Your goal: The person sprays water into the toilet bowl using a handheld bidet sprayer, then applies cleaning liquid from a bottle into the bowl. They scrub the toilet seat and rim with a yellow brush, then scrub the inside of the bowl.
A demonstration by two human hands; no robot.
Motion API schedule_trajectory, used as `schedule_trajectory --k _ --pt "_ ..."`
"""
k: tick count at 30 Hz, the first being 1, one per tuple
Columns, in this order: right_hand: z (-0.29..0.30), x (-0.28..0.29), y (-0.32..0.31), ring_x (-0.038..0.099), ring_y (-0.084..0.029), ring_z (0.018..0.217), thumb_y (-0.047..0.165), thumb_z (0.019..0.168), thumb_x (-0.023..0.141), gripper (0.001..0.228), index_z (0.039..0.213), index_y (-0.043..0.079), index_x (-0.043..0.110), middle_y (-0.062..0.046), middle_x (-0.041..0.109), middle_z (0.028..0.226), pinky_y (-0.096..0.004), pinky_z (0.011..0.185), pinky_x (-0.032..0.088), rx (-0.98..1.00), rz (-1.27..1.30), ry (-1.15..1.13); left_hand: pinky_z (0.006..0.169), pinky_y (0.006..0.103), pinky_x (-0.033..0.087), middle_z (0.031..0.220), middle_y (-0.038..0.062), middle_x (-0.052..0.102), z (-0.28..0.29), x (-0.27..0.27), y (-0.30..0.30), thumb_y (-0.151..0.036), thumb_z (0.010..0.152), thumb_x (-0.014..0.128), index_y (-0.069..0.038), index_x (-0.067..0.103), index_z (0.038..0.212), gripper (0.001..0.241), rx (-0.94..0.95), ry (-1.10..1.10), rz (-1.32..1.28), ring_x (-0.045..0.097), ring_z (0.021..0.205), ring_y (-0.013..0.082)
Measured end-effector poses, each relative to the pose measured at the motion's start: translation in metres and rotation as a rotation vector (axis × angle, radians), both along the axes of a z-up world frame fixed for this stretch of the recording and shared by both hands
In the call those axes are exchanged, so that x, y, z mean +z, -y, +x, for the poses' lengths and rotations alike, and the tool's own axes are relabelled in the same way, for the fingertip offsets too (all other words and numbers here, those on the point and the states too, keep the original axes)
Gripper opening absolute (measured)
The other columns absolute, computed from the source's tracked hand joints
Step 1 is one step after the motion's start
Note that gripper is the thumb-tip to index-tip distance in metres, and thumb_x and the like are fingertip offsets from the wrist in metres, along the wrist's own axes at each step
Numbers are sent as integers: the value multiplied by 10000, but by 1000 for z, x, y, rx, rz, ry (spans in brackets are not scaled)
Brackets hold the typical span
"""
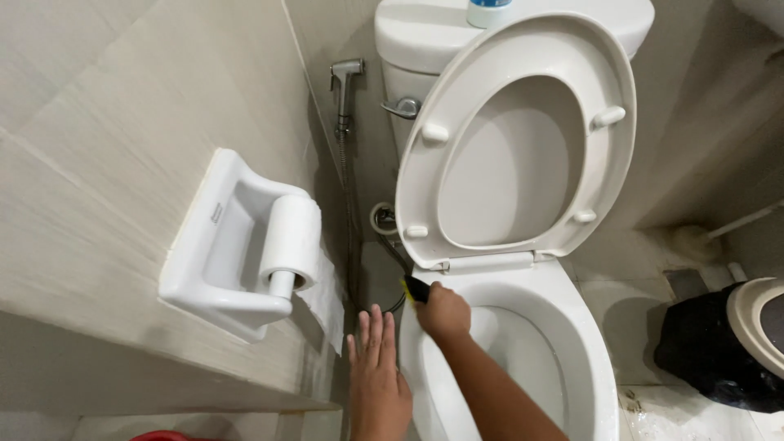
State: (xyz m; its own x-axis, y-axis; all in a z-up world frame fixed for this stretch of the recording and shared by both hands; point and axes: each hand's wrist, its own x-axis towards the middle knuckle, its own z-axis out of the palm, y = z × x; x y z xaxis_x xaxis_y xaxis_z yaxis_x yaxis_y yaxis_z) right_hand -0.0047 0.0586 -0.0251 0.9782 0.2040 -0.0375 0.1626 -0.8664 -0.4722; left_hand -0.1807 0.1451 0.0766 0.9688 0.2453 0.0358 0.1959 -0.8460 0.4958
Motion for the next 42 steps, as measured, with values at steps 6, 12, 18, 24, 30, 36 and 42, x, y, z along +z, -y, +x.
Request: schedule_trajectory --k 6,12,18,24,30,36,42 --pt "-49 -44 11 721 -366 705 236 919 614 237 1013 18 629 -189 735 813 -488 619 577 430 50 342 1236 542 25 1758 94 42 9 -10 13 68 825 537 -103 194 1638 898 6 -55 -65 14 1567 312" --pt "81 -83 93 713 -372 731 190 925 599 282 1153 27 627 -160 748 902 -510 641 563 374 -175 439 1213 550 75 1743 131 98 7 -13 15 77 809 554 -58 242 1610 870 -13 104 -34 69 1550 347" --pt "54 -22 117 713 -376 763 281 842 675 391 1138 32 619 -161 750 894 -502 680 571 313 -192 344 1218 560 82 1736 139 109 5 -26 12 74 809 548 -67 245 1620 877 -23 77 -27 76 1556 338" --pt "63 -20 92 718 -365 719 197 841 651 467 1284 59 597 -134 757 865 -499 671 567 460 -288 381 1218 560 91 1684 171 134 14 -19 27 73 823 545 -9 262 1551 786 -65 195 -20 83 1558 368" --pt "78 -17 170 718 -356 708 232 847 647 452 1279 107 608 -127 753 831 -511 652 567 323 -365 315 1214 541 82 1688 174 144 14 -15 21 71 829 535 -10 244 1560 791 -80 175 25 85 1557 357" --pt "66 -16 109 719 -365 752 215 833 656 308 1124 114 646 -130 747 838 -509 680 572 351 -318 365 1214 563 59 1659 202 144 29 -8 36 58 800 564 26 231 1545 816 -140 202 -1 70 1548 377" --pt "84 -14 166 730 -333 874 273 879 678 308 1170 179 642 -116 750 946 -495 753 570 190 -403 155 1218 553 65 1677 192 137 33 6 57 70 792 553 -7 240 1554 828 -160 144 18 75 1560 359"
